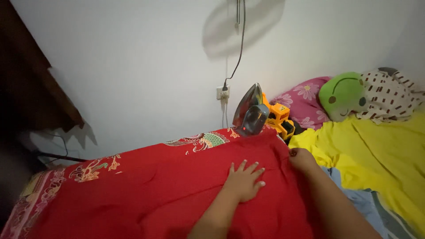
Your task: Ironing a red shirt on a bed.
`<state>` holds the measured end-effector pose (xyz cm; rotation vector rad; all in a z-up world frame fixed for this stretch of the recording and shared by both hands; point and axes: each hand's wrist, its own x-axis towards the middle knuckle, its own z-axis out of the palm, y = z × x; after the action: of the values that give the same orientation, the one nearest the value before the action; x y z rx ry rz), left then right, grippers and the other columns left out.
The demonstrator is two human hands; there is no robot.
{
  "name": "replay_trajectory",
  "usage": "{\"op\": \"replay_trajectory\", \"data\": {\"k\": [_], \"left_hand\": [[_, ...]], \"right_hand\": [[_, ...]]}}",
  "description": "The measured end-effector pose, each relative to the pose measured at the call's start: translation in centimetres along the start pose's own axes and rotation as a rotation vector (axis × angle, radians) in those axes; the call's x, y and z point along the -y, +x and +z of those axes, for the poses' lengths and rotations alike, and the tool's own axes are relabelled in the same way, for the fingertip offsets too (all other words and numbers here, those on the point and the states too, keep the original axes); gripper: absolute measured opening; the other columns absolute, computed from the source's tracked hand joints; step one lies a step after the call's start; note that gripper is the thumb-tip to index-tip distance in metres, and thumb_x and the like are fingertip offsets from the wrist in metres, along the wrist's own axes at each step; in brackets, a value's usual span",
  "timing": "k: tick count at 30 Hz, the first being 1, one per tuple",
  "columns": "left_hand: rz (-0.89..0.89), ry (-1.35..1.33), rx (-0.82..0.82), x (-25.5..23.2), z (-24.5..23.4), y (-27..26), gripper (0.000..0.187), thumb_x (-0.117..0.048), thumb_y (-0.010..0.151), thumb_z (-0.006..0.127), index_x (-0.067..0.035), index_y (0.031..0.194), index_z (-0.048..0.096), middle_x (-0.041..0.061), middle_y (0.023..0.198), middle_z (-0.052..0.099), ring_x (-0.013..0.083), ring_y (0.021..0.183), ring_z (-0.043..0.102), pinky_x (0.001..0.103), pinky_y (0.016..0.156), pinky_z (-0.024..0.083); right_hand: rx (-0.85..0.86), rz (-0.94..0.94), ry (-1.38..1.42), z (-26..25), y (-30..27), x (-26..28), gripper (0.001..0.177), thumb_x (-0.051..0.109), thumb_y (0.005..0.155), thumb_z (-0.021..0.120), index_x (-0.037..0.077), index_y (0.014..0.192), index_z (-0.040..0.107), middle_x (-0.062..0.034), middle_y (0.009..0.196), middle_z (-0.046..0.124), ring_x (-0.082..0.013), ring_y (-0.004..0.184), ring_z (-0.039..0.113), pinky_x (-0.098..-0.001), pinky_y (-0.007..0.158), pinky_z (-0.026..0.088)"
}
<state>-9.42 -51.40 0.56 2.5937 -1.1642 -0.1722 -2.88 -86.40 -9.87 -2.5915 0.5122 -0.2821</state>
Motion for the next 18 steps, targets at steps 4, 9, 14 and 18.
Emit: {"op": "replay_trajectory", "data": {"k": [4,9,14,18], "left_hand": [[0.012,-0.036,-0.019,-2.0,1.2,2.0,0.064,-0.052,0.1,0.046,-0.023,0.157,0.04,0.003,0.168,0.029,0.0386,0.155,0.021,0.073,0.119,0.009],[0.018,-0.094,-0.083,-3.2,3.2,3.5,0.066,-0.049,0.099,0.048,-0.014,0.156,0.041,0.006,0.167,0.03,0.0348,0.156,0.021,0.073,0.119,0.006],[0.007,-0.079,-0.139,-3.0,4.1,4.0,0.073,-0.051,0.099,0.049,-0.009,0.157,0.036,0.013,0.169,0.022,0.0352,0.156,0.016,0.07,0.118,0.006],[-0.021,-0.08,-0.091,-3.6,2.9,3.4,0.077,-0.054,0.098,0.047,-0.01,0.159,0.032,0.01,0.17,0.022,0.0346,0.157,0.016,0.069,0.121,0.006]], "right_hand": [[0.174,0.027,0.05,1.8,3.0,-2.7,0.033,0.023,0.078,0.067,0.007,0.106,0.079,-0.0207,0.101,0.08,-0.0348,0.093,0.08,-0.0439,0.086,0.06],[0.156,0.036,-0.139,4.1,5.6,-3.2,0.036,0.03,0.083,0.063,0.008,0.104,0.082,-0.0222,0.104,0.077,-0.0392,0.096,0.075,-0.0449,0.088,0.059],[0.098,0.101,-0.025,1.1,3.5,0.3,0.042,0.04,0.091,0.061,0.005,0.106,0.08,-0.0231,0.103,0.077,-0.0385,0.096,0.075,-0.0449,0.087,0.058],[0.154,0.105,0.084,-0.3,2.2,-0.3,0.038,0.032,0.092,0.061,0.004,0.111,0.08,-0.022,0.099,0.081,-0.0341,0.091,0.079,-0.0428,0.085,0.059]]}}
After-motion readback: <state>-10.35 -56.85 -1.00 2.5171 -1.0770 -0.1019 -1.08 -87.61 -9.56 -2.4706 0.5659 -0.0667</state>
